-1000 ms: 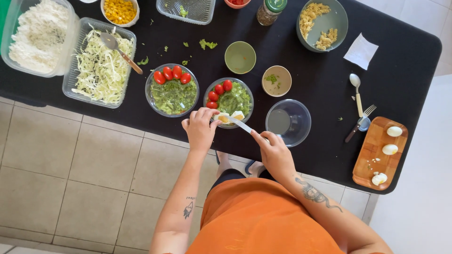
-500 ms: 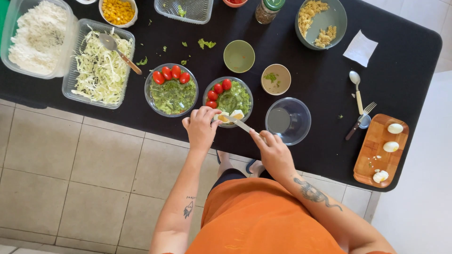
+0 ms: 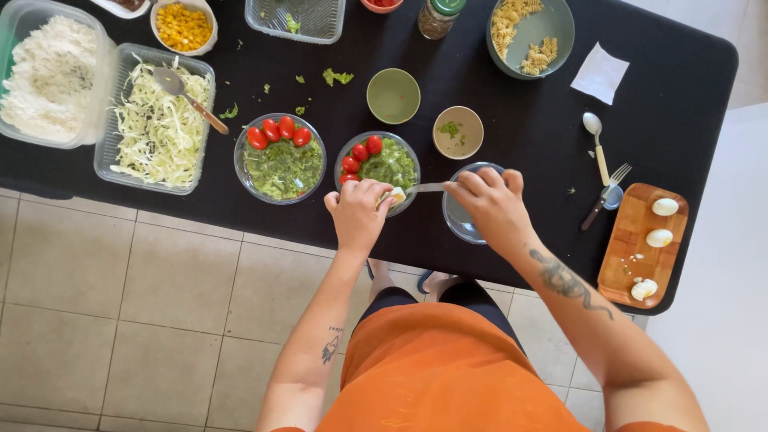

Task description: The person slices hard-boiled eggs on a wooden cutting board and places them into two glass bowls containing salad. They then slice cherry tomatoes and add them to the bowls.

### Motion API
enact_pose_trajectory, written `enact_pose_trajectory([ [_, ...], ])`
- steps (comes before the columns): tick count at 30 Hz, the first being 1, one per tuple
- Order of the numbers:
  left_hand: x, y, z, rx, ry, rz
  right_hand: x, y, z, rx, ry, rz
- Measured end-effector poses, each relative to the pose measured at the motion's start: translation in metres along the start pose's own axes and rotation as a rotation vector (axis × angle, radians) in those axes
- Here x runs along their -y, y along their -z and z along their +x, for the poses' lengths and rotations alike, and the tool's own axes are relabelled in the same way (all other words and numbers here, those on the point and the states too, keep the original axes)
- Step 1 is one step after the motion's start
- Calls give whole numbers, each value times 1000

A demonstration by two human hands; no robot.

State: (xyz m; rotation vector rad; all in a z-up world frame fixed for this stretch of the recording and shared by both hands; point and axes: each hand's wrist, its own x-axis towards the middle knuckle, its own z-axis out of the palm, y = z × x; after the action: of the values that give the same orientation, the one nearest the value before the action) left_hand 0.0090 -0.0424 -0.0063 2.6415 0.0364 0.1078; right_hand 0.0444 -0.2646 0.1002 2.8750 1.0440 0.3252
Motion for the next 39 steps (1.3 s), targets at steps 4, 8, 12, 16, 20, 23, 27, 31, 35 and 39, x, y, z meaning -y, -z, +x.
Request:
enact_pose_trajectory([
  [4,0,-6,0,20,18,50,-7,-2,25,-15,114,-6],
  [8,-1,-4,0,48,38,76,-23,-16,34,23,144,146],
  [12,3,-9,-1,59,43,107,-41,-38,28,200,10,493],
  [16,6,-15,0,55,79,89,-45,-35,23,288,-84,623],
  [20,6,-16,3,70,72,99,-45,-27,22,359,-144,652],
  [23,8,-19,6,82,49,115,-48,-30,20,379,-141,627],
  [27,6,-19,8,93,27,122,-51,-33,21,395,-122,576],
  [31,7,-27,9,91,0,148,-53,-29,23,416,-121,552],
  [35,4,-30,10,74,-3,164,-54,-20,26,388,-94,461],
  [39,5,-33,10,52,-8,167,-58,2,26,347,-72,321],
])
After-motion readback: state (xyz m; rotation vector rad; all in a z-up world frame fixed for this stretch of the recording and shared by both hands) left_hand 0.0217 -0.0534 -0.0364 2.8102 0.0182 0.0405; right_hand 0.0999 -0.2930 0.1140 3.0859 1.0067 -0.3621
